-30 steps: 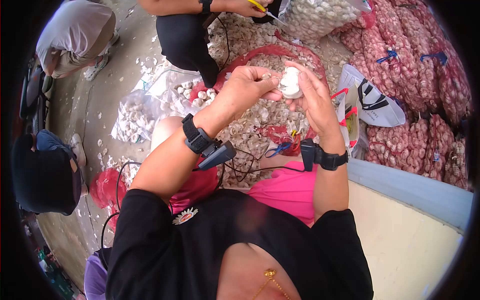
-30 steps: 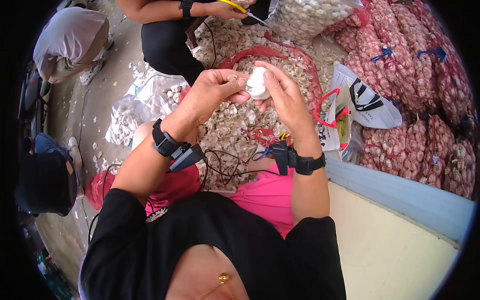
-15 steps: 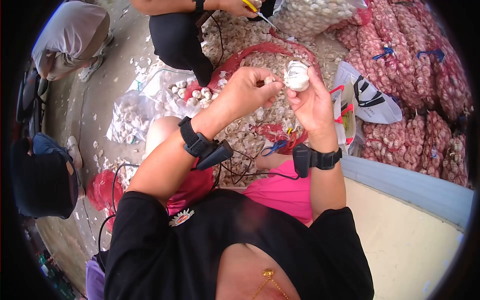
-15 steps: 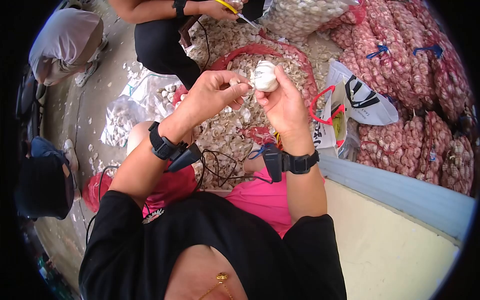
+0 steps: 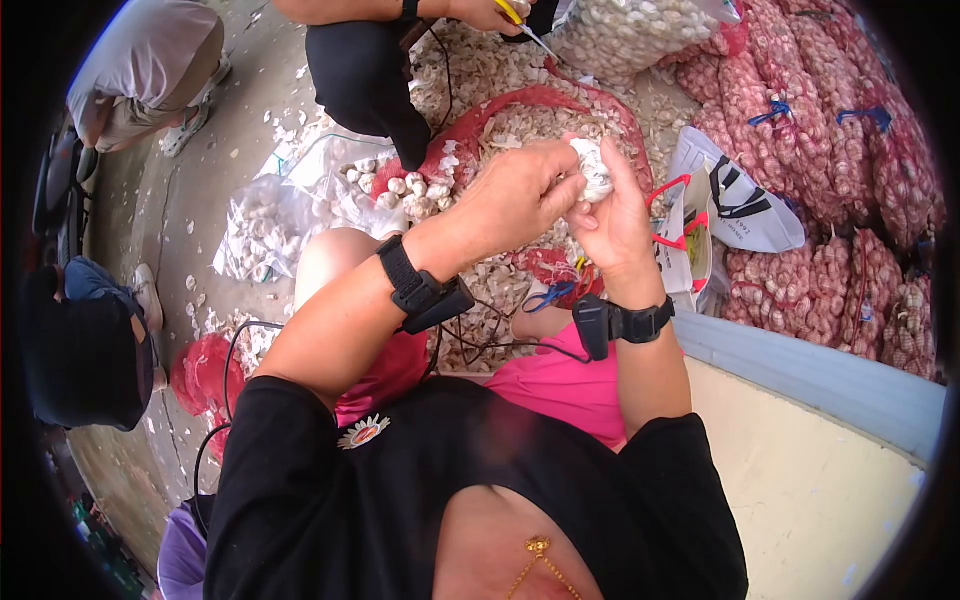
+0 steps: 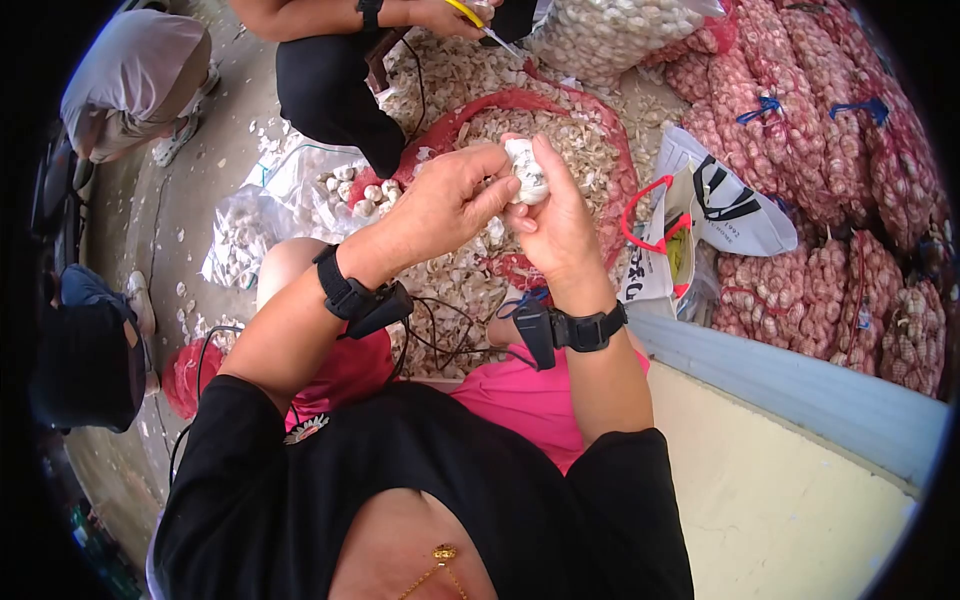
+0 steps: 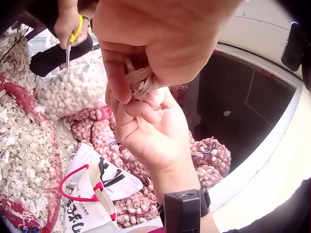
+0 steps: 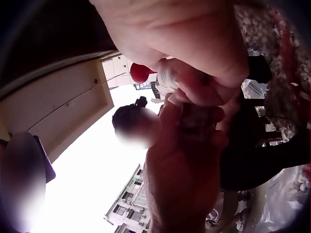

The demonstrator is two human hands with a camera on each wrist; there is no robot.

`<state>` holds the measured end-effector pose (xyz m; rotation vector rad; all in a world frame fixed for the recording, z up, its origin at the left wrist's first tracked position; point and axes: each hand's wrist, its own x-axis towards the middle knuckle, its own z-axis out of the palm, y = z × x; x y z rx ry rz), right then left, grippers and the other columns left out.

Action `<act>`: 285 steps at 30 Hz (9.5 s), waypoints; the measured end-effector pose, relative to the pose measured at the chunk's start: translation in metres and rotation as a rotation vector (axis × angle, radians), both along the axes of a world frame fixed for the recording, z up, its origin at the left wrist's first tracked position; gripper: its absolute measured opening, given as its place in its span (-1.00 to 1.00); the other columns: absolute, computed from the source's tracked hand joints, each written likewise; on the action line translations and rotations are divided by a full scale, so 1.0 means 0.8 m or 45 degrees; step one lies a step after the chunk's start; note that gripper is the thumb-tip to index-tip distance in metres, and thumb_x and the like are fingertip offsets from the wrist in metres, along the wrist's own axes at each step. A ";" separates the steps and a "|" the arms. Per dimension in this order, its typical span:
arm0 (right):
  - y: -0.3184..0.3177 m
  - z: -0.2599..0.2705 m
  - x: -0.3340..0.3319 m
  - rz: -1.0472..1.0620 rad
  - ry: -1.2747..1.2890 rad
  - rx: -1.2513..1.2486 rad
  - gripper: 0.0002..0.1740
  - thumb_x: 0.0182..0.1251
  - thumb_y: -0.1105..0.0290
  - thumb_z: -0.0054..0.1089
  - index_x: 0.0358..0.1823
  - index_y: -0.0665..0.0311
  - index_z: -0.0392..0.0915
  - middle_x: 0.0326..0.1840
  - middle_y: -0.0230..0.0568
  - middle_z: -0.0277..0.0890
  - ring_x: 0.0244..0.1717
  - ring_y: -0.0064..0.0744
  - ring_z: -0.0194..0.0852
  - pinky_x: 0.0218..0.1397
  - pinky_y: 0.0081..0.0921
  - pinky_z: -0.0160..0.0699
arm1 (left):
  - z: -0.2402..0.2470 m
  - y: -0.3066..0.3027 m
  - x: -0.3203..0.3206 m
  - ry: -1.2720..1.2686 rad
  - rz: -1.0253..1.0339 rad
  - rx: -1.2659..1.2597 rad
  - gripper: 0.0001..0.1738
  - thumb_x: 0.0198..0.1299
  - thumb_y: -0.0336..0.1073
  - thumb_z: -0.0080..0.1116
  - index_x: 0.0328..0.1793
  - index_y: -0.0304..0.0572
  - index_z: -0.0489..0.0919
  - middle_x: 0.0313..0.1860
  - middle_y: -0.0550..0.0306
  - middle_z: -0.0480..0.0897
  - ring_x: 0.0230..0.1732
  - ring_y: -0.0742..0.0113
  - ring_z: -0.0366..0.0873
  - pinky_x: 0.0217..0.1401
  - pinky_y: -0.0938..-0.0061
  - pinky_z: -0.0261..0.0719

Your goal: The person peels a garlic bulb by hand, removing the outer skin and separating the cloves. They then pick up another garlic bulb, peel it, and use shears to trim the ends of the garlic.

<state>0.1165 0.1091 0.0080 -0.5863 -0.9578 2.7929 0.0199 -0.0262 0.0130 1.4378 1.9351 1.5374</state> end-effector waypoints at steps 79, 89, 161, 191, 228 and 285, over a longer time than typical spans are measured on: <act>-0.017 0.008 -0.010 -0.611 -0.101 0.612 -0.38 0.55 -0.14 -0.26 -0.05 0.34 0.50 -0.13 -0.21 0.58 -0.14 -0.45 0.57 -0.08 -0.48 0.57 | -0.007 0.032 0.017 -0.044 0.306 0.111 -0.57 0.45 -0.07 -0.14 -0.30 -0.29 0.51 -0.44 -0.30 0.58 -0.33 -0.32 0.54 -0.29 -0.04 0.44; 0.020 -0.013 -0.001 -0.222 0.187 0.002 -0.47 0.50 -0.09 -0.11 -0.08 0.29 0.50 -0.23 -0.11 0.58 -0.36 -0.37 0.51 -0.53 -0.54 0.36 | -0.028 0.040 0.011 -0.080 0.461 -0.192 -0.59 0.46 -0.10 -0.12 -0.32 -0.30 0.47 -0.50 -0.17 0.56 -0.39 -0.15 0.56 -0.33 0.11 0.44; -0.015 0.007 -0.008 -0.569 0.130 0.895 -0.38 0.57 -0.16 -0.38 -0.19 0.24 0.48 -0.32 -0.36 0.50 -0.32 -0.62 0.43 -0.26 -0.63 0.42 | -0.005 0.028 0.010 -0.241 0.168 -0.057 -0.50 0.43 0.03 -0.09 -0.23 -0.32 0.57 -0.50 -0.14 0.56 -0.42 -0.03 0.54 -0.34 0.20 0.42; 0.013 0.020 0.005 0.221 0.159 -0.228 -0.35 0.44 -0.29 -0.21 -0.26 0.21 0.46 -0.52 -0.37 0.43 -0.69 -0.59 0.34 -0.83 -0.78 0.15 | 0.002 0.026 -0.003 -0.107 0.075 0.237 -0.83 0.19 -0.34 0.30 -0.21 -0.23 0.54 -0.31 0.24 0.55 -0.26 0.49 0.48 -0.26 0.57 0.43; -0.079 -0.181 -0.079 0.470 -0.566 0.388 -0.58 0.47 0.12 0.10 0.19 0.24 0.43 0.09 -0.15 0.51 -0.11 -0.34 0.62 -0.10 -0.54 0.69 | 0.011 0.010 0.064 -0.287 0.090 0.169 -0.80 0.07 -0.35 0.24 -0.20 -0.21 0.52 -0.30 -0.03 0.60 -0.21 -0.09 0.60 -0.14 0.11 0.52; -0.021 -0.003 0.011 -0.231 0.093 1.234 -0.52 0.57 0.28 -0.14 0.38 0.40 0.24 0.01 -0.17 0.51 -0.24 -0.53 0.52 -0.14 -0.55 0.61 | -0.006 0.022 0.005 -0.865 0.203 0.218 -0.80 0.12 -0.47 0.23 -0.12 -0.40 0.61 -0.35 0.12 0.65 -0.39 0.52 0.57 -0.35 0.57 0.59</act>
